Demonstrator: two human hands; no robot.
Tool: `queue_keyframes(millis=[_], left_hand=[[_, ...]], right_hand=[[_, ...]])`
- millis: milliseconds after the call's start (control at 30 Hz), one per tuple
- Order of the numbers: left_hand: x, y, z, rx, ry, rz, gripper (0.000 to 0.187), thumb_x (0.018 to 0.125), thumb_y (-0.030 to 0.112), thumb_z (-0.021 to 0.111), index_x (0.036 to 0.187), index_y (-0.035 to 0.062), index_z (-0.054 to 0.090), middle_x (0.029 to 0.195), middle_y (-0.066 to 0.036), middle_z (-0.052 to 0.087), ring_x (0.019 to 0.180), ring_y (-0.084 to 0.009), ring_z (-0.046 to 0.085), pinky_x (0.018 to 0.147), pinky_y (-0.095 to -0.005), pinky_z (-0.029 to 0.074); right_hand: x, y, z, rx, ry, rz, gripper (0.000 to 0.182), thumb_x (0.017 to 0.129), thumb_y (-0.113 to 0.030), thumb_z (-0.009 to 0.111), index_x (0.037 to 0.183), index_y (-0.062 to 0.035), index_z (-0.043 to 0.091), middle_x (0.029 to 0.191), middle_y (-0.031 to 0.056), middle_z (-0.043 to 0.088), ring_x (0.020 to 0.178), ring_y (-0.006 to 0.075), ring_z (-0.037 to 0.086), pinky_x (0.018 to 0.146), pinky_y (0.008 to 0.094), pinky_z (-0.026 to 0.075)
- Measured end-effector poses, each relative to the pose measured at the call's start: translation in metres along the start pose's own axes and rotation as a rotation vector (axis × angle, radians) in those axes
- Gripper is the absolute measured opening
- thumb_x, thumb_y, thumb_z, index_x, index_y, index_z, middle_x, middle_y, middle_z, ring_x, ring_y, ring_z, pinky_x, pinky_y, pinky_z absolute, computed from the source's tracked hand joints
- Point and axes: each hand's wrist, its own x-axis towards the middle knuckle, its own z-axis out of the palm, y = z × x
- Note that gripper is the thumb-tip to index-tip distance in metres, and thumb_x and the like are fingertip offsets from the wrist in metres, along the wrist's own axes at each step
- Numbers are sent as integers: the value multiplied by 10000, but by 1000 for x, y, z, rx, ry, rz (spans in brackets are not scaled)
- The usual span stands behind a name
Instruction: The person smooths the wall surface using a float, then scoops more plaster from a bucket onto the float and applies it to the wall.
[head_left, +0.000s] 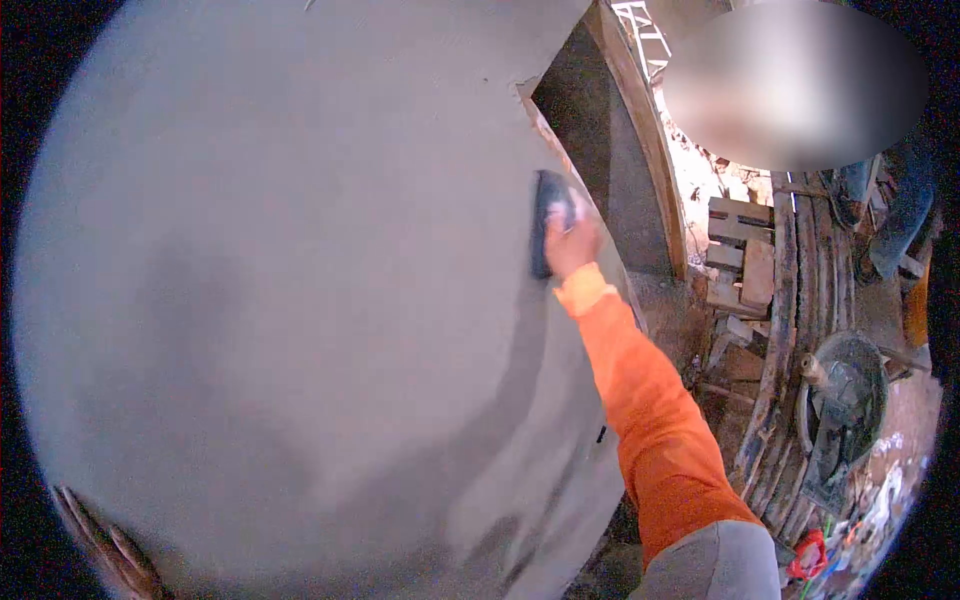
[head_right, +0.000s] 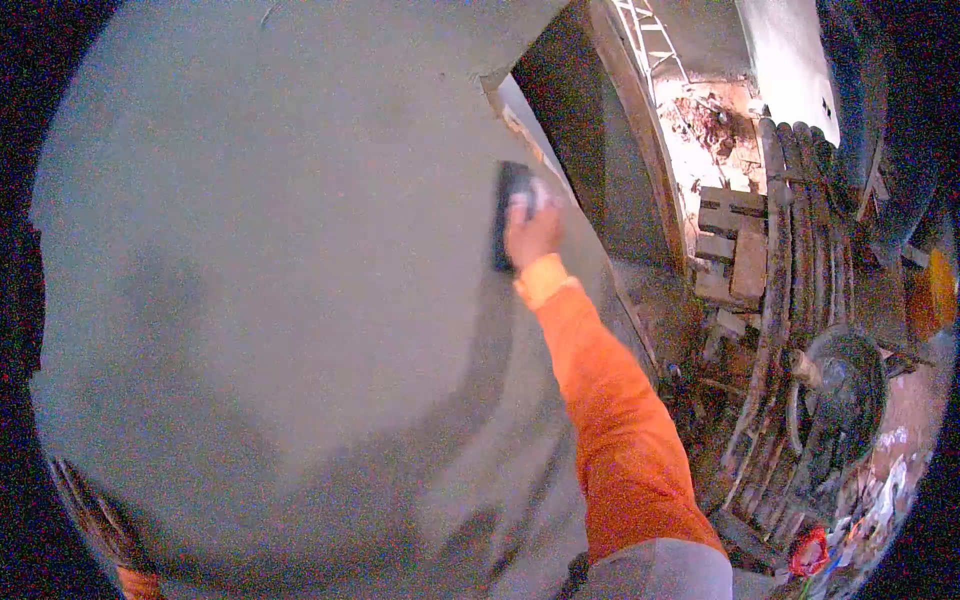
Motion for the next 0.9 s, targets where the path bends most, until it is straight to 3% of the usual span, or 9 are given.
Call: queue_keyframes(millis=[67, 167, 267, 333, 467, 533, 600, 800, 900], left_hand=[[0, 5, 1, 6, -2, -1, 618, 960, 417, 246, 1428, 12, 246, 1484, -210, 200, 1380, -363, 173, 1120, -483, 133], [6, 7, -10, 65, -5, 24, 618, 960, 416, 252, 1427, 12, 248, 1482, -208, 209, 1376, -365, 182, 1119, -484, 137], [4, 5, -9, 53, 31, 26, 619, 958, 424, 264, 1421, 13, 269, 1474, -207, 236, 1369, -368, 201, 1118, -482, 137], [4, 6, -9, 34, 26, 10, 621, 954, 429, 281, 1417, 15, 285, 1469, -202, 254, 1362, -368, 217, 1118, -479, 136], [9, 9, -11, -38, 47, 0, 614, 951, 416, 297, 1417, 17, 286, 1471, -197, 253, 1361, -362, 226, 1119, -470, 139], [9, 10, -10, -22, 84, -5, 598, 951, 391, 301, 1417, 18, 288, 1470, -193, 261, 1361, -354, 233, 1118, -459, 147], [9, 12, -9, -52, 93, 1, 590, 951, 379, 300, 1416, 18, 290, 1468, -192, 266, 1360, -353, 238, 1117, -457, 151], [6, 4, -7, -102, 59, 12, 572, 951, 347, 308, 1413, 10, 290, 1460, -191, 284, 1352, -350, 258, 1116, -438, 172], [2, -1, -3, -94, 17, -9, 570, 951, 343, 311, 1412, 9, 289, 1458, -190, 288, 1351, -346, 263, 1115, -431, 180]], right_hand=[[-48, -26, -15, 22, -46, -288, 435, 874, -285, 550, 1231, -40, 506, 1165, 253, 535, 1080, 430, 497, 945, 470, 392], [-60, 7, -32, 182, -171, -218, 425, 873, -282, 550, 1218, -35, 518, 1164, 255, 537, 1069, 431, 511, 947, 470, 391], [4, 53, 4, 0, -163, 210, 418, 864, -267, 561, 1212, -38, 526, 1155, 247, 545, 1053, 421, 528, 933, 460, 410], [27, -4, 7, 48, 12, -131, 423, 855, -254, 571, 1210, -28, 522, 1154, 243, 548, 1054, 408, 530, 930, 455, 414], [-22, -14, -22, 112, -141, -318, 403, 864, -246, 565, 1198, -22, 523, 1157, 245, 547, 1062, 402, 529, 930, 443, 415], [-6, 54, -1, 19, -63, -80, 398, 859, -242, 573, 1195, -32, 527, 1156, 240, 547, 1072, 398, 528, 909, 441, 430], [29, 13, -14, -11, -174, 280, 379, 861, -195, 571, 1187, -6, 527, 1110, 214, 579, 996, 360, 586, 871, 413, 458], [8, 57, -6, -61, -89, -327, 386, 866, -243, 578, 1184, -31, 530, 1078, 182, 616, 975, 295, 614, 840, 374, 479], [39, 73, 19, -156, -51, 78, 393, 877, -260, 576, 1185, -21, 526, 1020, 151, 623, 924, 246, 623, 828, 337, 483]])
